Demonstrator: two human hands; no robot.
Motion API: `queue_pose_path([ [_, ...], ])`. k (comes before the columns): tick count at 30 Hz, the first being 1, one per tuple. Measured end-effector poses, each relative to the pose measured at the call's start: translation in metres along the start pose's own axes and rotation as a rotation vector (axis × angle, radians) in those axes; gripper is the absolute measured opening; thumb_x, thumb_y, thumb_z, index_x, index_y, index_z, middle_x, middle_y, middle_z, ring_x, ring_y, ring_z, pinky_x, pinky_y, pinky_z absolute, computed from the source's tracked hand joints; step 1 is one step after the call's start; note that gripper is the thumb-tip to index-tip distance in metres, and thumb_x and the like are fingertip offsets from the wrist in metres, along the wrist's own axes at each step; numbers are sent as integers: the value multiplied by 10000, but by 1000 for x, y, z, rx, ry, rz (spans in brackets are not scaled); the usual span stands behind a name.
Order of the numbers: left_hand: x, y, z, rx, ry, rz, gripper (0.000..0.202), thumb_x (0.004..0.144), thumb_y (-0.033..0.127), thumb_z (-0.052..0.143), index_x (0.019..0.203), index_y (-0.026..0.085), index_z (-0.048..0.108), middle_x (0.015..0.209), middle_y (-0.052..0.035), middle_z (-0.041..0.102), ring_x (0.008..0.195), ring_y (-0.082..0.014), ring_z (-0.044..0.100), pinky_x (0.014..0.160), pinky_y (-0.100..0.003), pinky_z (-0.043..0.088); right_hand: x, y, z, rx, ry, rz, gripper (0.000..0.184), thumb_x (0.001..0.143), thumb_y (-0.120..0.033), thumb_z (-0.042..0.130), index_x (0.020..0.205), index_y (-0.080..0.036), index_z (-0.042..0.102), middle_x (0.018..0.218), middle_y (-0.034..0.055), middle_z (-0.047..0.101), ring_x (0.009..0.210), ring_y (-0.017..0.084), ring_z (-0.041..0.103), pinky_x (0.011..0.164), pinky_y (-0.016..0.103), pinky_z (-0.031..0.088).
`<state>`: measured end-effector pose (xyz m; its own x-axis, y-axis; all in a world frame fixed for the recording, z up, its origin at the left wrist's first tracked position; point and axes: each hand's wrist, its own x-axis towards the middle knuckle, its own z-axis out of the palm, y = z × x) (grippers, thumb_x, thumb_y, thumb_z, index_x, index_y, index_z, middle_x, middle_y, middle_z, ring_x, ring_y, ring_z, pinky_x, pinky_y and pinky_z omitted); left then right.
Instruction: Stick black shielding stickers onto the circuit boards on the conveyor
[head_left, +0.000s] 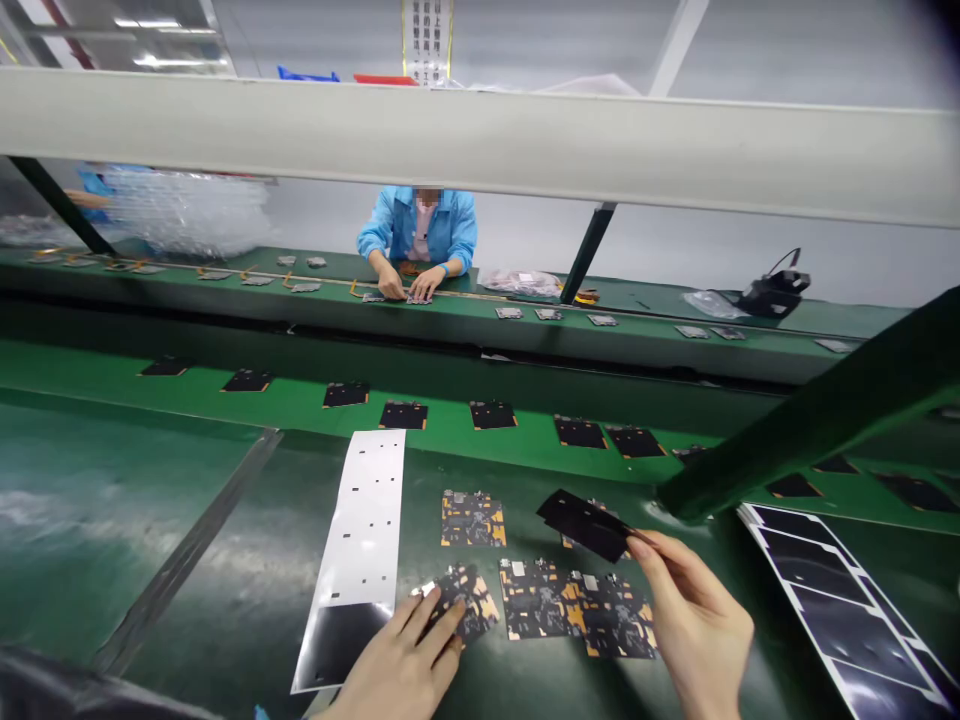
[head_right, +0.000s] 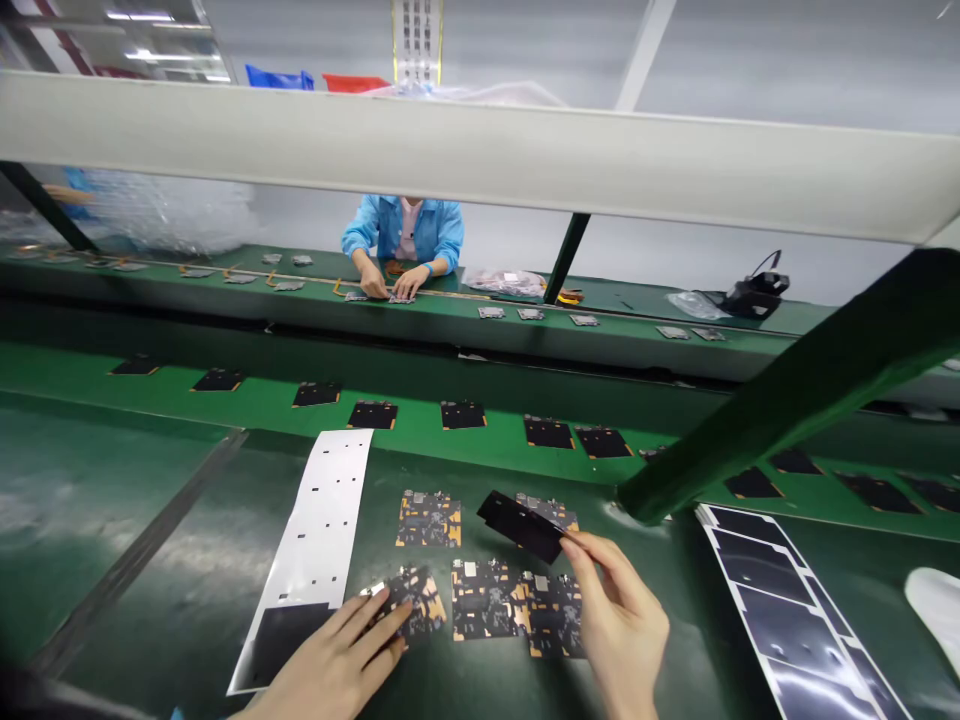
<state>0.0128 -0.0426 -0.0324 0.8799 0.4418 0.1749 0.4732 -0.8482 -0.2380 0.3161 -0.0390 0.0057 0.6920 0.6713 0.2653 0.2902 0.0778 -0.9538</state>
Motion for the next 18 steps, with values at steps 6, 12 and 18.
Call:
queue_pose_path([
  [6,-2,-4,8,-168,-15,10,171,946,261,527,1037,254,671,1338,29,628,1190,-239,620,1133,-410,403,0,3,9,-59,-51,27,362,622,-522,812,713,-174,764,786,87,756,764,290,714,748,382,606],
  [12,-7,-66,-16,-57,97,-266,327,919,202,465,1199,283,614,1346,-6,616,1240,-257,552,1084,-476,405,8,-6,20,-165,-58,189,467,537,-584,832,734,-164,775,732,83,751,691,275,702,614,328,595],
  [18,-20,-118,5,189,91,-846,766,813,760,485,966,35,680,1086,-270,635,1014,-448,571,754,-523,497,17,-16,42,-177,-222,207,389,562,-532,821,718,-177,786,643,56,724,568,221,655,571,318,572],
])
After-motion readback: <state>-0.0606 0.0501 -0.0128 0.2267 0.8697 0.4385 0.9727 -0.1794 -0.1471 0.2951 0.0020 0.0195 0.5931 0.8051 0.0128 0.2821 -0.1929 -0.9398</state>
